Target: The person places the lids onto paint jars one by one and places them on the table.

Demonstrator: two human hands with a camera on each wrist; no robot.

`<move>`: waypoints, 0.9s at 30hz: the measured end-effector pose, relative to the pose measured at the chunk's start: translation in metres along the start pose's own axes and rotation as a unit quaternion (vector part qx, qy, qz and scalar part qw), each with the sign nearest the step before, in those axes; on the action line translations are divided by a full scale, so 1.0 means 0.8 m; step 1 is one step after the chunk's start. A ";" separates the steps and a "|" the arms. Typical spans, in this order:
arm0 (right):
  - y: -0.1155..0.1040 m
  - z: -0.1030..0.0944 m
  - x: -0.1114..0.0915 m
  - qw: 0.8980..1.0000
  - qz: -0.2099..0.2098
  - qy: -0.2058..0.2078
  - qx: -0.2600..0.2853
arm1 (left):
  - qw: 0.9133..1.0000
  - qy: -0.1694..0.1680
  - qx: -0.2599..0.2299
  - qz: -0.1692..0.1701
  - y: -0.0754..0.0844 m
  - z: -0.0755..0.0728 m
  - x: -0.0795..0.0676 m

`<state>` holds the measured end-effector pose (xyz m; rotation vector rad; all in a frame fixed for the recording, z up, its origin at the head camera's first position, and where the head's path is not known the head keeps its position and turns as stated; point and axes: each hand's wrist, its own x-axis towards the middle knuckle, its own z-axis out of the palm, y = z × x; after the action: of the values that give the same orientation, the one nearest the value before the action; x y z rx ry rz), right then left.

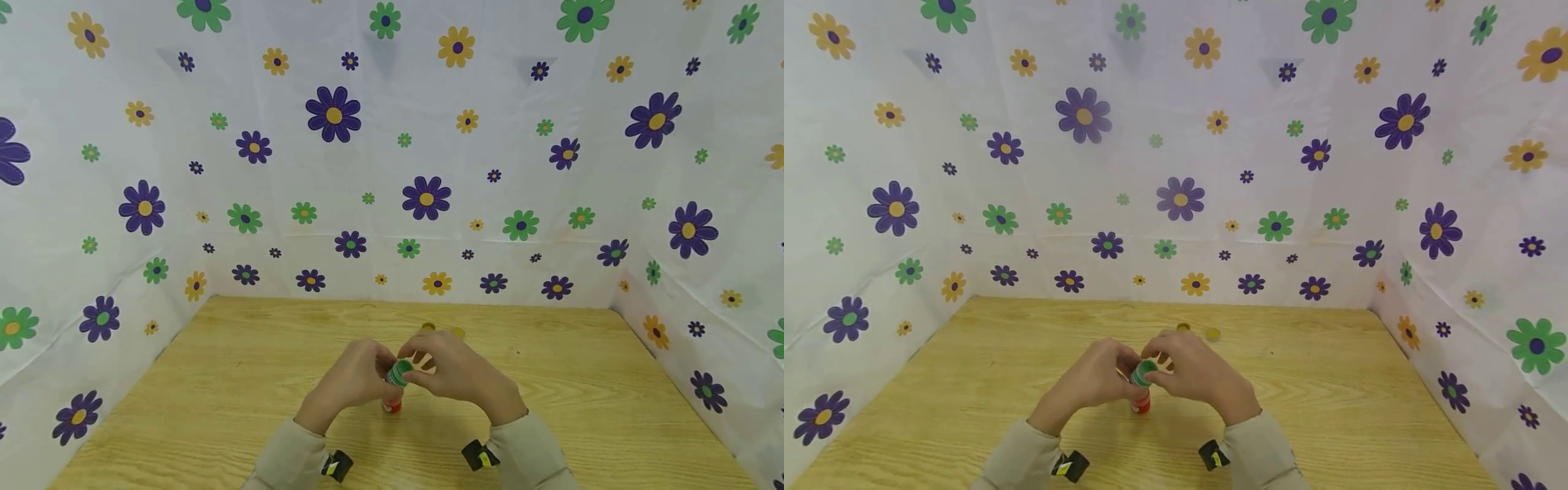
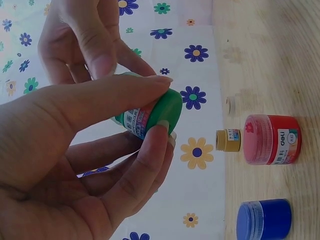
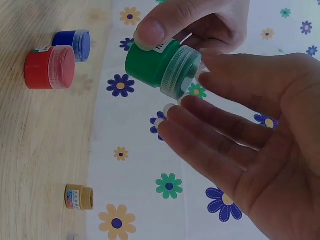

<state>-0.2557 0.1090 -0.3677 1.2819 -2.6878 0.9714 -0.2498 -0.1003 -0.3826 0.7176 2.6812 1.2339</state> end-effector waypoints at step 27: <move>-0.003 0.004 0.002 0.999 -0.039 -0.011 -0.025 | 1.000 -0.003 -0.026 -0.011 0.002 0.000 -0.001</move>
<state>-0.2545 0.1050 -0.3690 1.3840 -2.6368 0.8827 -0.2486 -0.1000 -0.3812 0.6819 2.6336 1.2890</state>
